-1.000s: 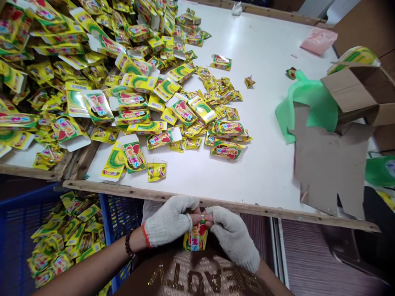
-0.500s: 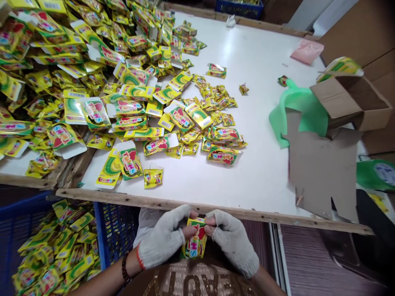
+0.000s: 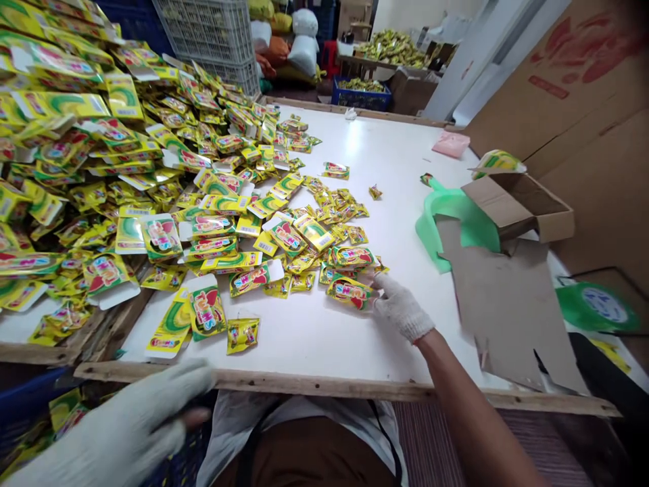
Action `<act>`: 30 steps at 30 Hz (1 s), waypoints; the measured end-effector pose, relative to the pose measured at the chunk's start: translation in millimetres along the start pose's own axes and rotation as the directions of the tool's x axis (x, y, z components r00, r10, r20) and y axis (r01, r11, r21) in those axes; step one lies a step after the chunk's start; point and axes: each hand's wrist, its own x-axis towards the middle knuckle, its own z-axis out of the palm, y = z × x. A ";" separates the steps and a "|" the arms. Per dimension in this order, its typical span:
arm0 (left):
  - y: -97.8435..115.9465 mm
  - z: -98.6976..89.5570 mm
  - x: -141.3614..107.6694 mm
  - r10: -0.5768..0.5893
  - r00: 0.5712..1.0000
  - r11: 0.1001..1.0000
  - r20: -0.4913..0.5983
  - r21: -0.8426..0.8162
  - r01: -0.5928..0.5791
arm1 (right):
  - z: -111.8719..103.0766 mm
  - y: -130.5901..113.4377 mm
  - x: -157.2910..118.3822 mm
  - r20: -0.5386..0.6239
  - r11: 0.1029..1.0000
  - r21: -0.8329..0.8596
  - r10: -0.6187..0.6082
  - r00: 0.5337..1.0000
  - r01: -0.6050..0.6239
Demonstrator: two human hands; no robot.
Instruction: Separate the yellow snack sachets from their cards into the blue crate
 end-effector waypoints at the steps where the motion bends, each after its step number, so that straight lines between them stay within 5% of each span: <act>1: 22.5 2.9 22.3 0.113 0.993 0.994 0.037 0.006 -0.113 | -1.8 -1.4 1.4 0.051 1.000 -0.004 -0.012 0.999 0.013; 5: 114.9 26.9 112.7 0.370 0.927 0.925 -0.062 -0.067 -0.374 | -12.4 -29.9 -8.9 0.192 0.980 -0.041 -0.185 0.964 0.196; 8: 144.6 53.6 145.6 0.300 0.954 0.950 0.024 -0.103 -0.296 | -19.2 -50.6 -19.7 0.283 0.913 -0.144 -0.333 0.899 0.383; 11: 140.2 77.9 143.8 0.152 0.985 0.942 0.083 -0.314 -0.119 | -13.5 -54.7 -25.2 0.234 0.895 -0.185 -0.362 0.902 0.407; 16: 117.5 102.0 121.2 0.024 0.999 0.820 0.033 -0.573 -0.001 | 17.4 -49.0 -24.5 0.055 0.913 -0.020 -0.407 0.912 0.409; 18: 109.1 107.0 115.0 -0.071 0.997 0.743 -0.003 -0.668 0.051 | 30.0 -50.7 -27.6 -0.155 0.935 0.094 -0.325 0.933 0.341; 20: 100.0 109.6 109.2 -0.172 0.985 0.621 -0.012 -0.777 0.099 | 42.4 -53.4 -35.8 -0.312 0.945 0.256 -0.117 0.943 0.202; 22: 90.3 109.2 102.7 -0.254 0.967 0.530 0.008 -0.836 0.146 | 55.4 -55.5 -47.4 -0.259 0.899 0.436 0.076 0.963 0.047; 25: 77.6 103.0 94.8 -0.283 0.959 0.584 0.027 -0.788 0.194 | 74.4 -57.8 -62.0 -0.030 0.816 0.566 0.168 0.985 -0.122; 30: 65.8 86.9 99.7 -0.205 0.978 0.693 0.027 -0.701 0.165 | 86.0 -63.4 -60.9 -0.086 0.878 0.479 0.049 0.995 -0.002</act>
